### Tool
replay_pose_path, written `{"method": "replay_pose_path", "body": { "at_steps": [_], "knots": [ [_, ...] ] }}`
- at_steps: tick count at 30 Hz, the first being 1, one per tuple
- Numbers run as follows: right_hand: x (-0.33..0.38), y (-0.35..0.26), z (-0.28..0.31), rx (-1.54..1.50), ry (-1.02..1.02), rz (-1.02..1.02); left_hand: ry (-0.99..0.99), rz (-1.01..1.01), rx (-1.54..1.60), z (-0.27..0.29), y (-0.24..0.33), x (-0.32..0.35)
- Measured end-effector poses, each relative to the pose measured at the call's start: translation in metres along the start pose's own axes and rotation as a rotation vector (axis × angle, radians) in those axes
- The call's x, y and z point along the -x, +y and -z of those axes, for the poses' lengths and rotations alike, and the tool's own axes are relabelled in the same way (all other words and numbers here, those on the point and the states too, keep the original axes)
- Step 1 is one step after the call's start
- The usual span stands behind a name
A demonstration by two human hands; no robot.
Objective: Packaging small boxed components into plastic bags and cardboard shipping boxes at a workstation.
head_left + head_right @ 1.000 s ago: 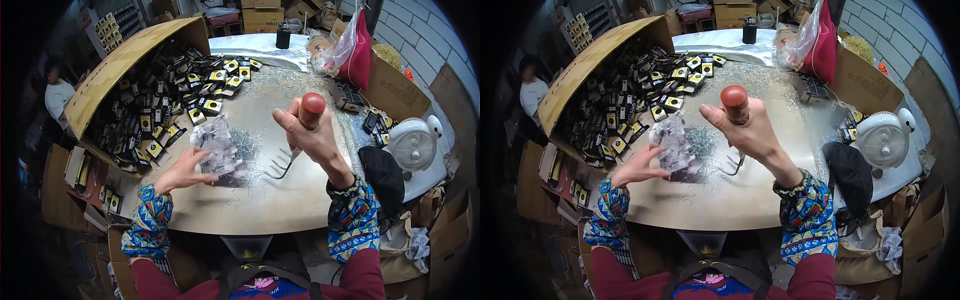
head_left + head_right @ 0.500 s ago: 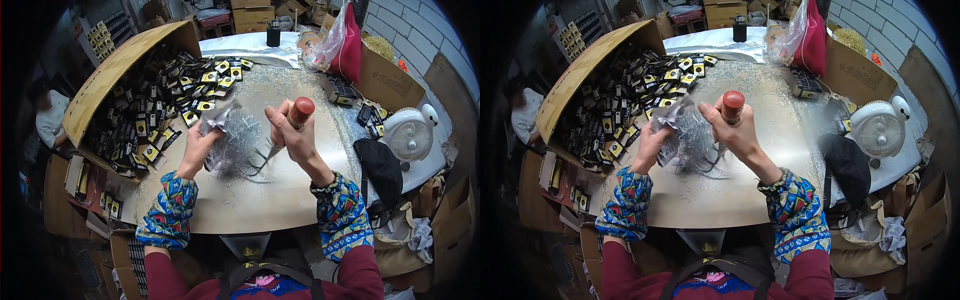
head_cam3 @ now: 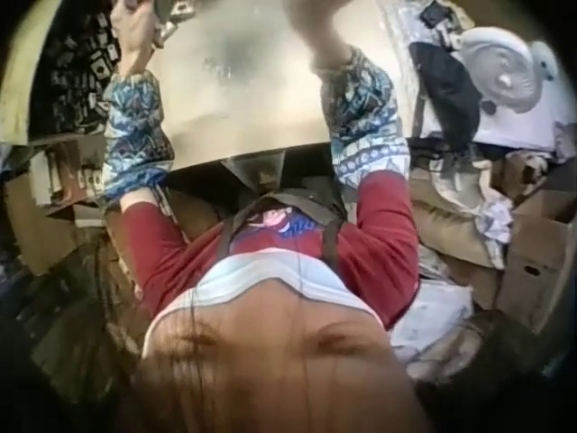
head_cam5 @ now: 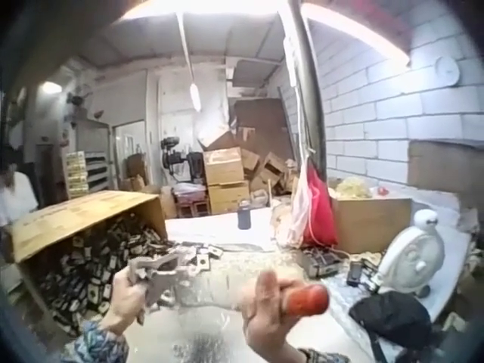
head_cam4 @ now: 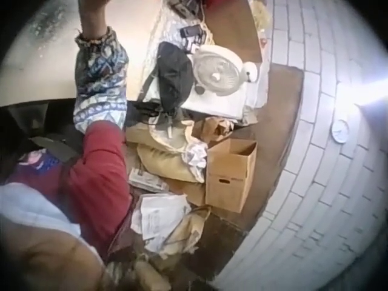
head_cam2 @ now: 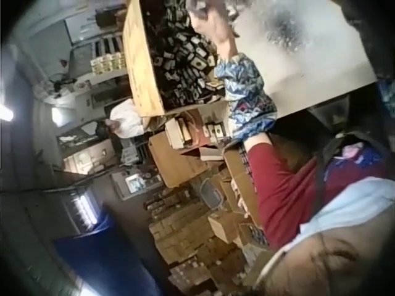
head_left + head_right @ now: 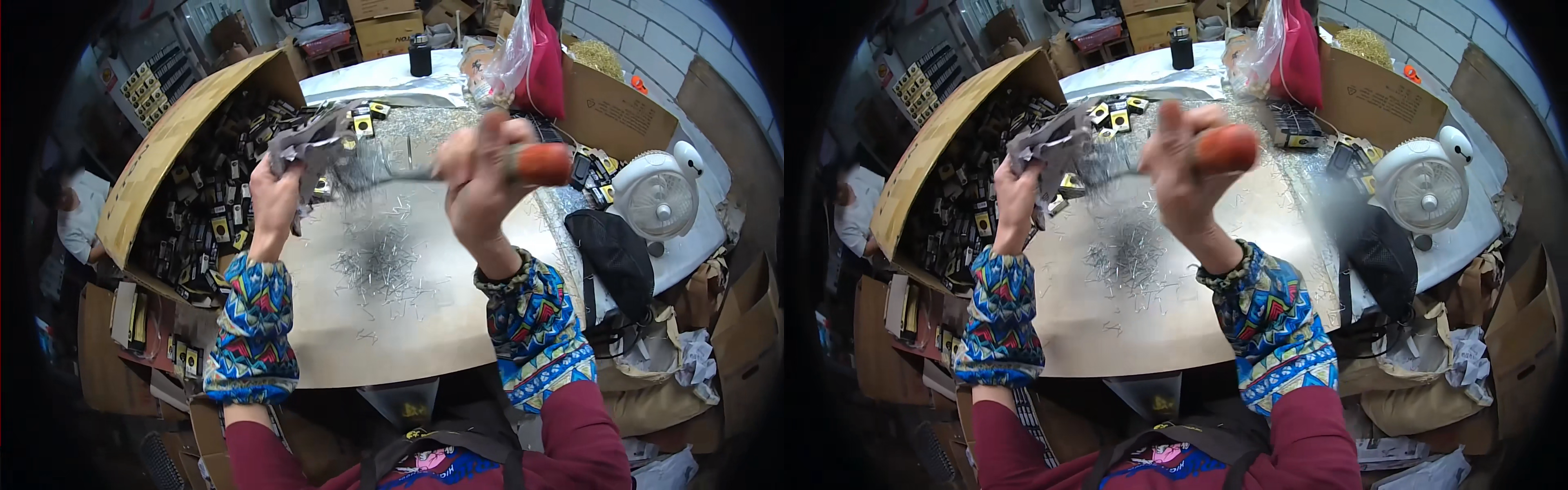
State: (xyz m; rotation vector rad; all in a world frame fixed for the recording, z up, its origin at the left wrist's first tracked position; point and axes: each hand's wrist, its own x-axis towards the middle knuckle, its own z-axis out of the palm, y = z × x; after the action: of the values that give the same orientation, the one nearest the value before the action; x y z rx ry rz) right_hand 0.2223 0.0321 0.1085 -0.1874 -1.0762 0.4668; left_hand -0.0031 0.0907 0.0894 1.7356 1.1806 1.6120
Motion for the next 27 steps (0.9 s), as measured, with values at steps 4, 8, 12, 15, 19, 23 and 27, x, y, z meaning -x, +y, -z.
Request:
{"method": "replay_pose_path", "body": {
  "at_steps": [4,8,12,15,19,23,27],
  "knots": [
    [-0.016,0.029,-0.001,0.145,-0.021,0.191,0.072,0.098,0.049,0.009,-0.007,-0.008],
    [-0.032,0.007,-0.010,-0.123,0.036,0.083,0.152,0.103,0.145,0.021,-0.020,-0.003],
    [-0.037,0.015,-0.008,-0.039,0.032,0.153,0.139,0.106,0.150,0.019,-0.026,0.000],
    [-0.035,0.019,-0.014,0.157,-0.170,0.123,0.201,0.124,0.150,0.019,-0.025,-0.003],
    [-0.035,0.013,-0.020,-0.216,-0.002,0.147,0.217,0.137,0.130,0.028,-0.022,-0.002],
    [-0.027,0.021,-0.027,0.045,-0.102,0.255,0.248,0.100,0.131,0.036,-0.028,0.000],
    [-0.017,0.016,-0.027,0.162,-0.235,-0.011,0.338,0.074,0.163,0.035,-0.023,-0.002]
  ]
}}
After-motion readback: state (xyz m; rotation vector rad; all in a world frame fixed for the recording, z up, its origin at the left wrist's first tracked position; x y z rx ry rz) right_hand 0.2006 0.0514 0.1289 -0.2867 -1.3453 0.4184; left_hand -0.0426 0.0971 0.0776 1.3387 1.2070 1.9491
